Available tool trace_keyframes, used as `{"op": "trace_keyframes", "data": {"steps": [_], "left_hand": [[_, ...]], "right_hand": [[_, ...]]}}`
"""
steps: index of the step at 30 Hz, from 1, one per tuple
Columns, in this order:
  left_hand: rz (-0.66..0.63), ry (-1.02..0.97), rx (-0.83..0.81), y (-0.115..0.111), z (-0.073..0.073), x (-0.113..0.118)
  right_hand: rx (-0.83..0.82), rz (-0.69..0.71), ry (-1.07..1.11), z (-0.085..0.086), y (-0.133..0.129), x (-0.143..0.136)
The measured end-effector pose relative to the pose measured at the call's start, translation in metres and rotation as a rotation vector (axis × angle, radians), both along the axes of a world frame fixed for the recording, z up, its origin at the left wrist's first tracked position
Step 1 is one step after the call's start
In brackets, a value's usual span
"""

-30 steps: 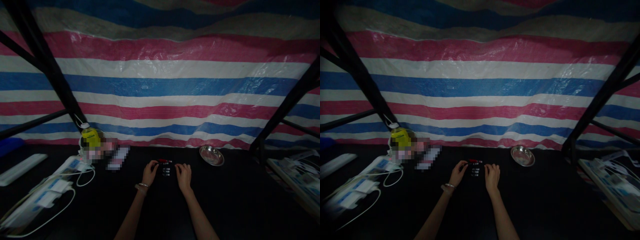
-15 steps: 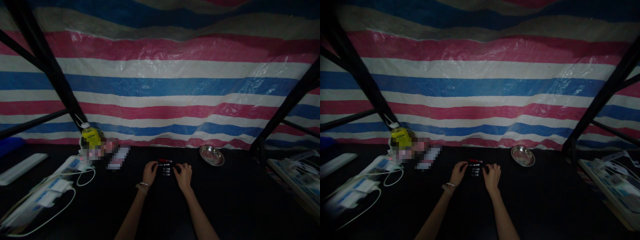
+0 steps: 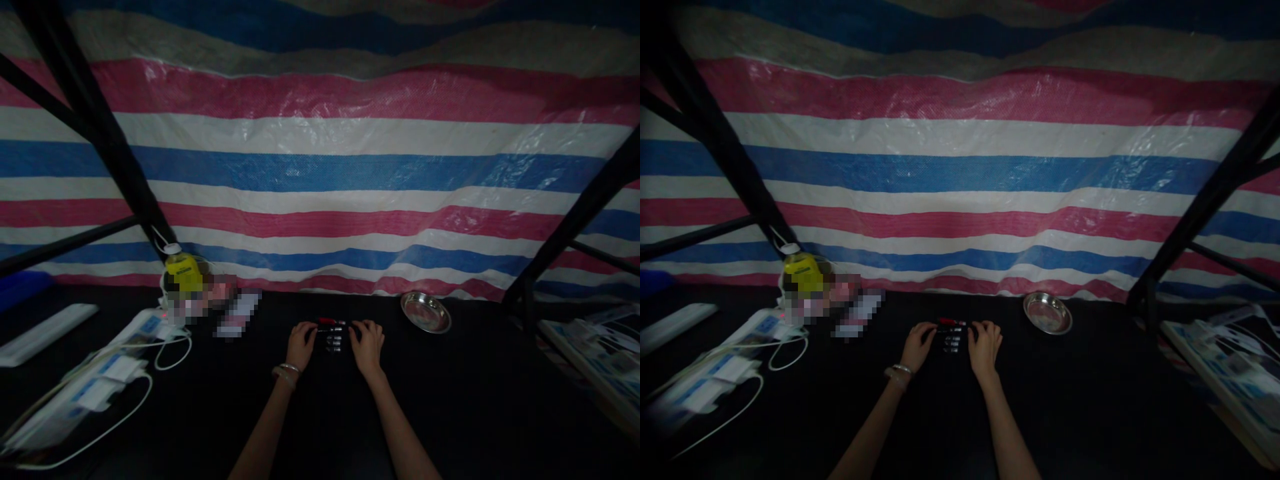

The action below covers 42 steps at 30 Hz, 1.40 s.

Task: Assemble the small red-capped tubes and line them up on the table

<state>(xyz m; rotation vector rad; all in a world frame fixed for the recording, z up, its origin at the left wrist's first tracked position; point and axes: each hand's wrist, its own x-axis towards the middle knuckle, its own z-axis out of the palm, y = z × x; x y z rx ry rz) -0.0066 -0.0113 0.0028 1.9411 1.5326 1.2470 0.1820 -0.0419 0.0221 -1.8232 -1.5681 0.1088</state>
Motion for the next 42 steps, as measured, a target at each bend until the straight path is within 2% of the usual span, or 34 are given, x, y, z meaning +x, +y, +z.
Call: {"op": "trace_keyframes", "data": {"steps": [10,13,17,20,22,24,28,30,34,38,42], "left_hand": [[0.020,-0.006,-0.019,0.000,0.000,0.000],[0.034,-0.010,-0.024,0.000,0.000,0.001],[0.049,-0.026,-0.034,-0.001,0.002,0.001],[0.054,-0.063,-0.042,-0.002,0.004,0.002],[0.063,-0.102,-0.047,-0.002,0.005,0.002],[0.086,-0.171,-0.056,-0.003,0.007,0.003],[0.140,-0.339,-0.083,-0.006,0.012,0.003],[0.153,-0.394,-0.083,-0.007,0.015,0.003],[0.144,-0.464,-0.096,-0.007,0.017,0.003],[0.121,-0.493,-0.132,-0.007,0.018,0.003],[0.077,-0.460,-0.119,-0.013,0.024,0.003]], "right_hand": [[-0.175,0.121,-0.072,0.008,0.025,0.001],[-0.170,0.136,-0.050,0.007,0.029,0.001],[-0.085,0.162,0.051,0.005,0.031,0.003],[0.047,0.166,0.274,0.004,0.030,0.005],[0.137,0.168,0.538,0.003,0.028,0.004],[0.160,0.176,0.871,0.002,0.024,0.001],[-0.035,0.259,1.557,-0.001,0.015,-0.009],[-0.128,0.315,1.783,-0.003,0.012,-0.015],[-0.202,0.395,1.931,-0.005,0.008,-0.023],[-0.272,0.458,1.925,-0.002,0.006,-0.026],[-0.308,0.442,1.867,0.003,0.003,-0.027]]}}
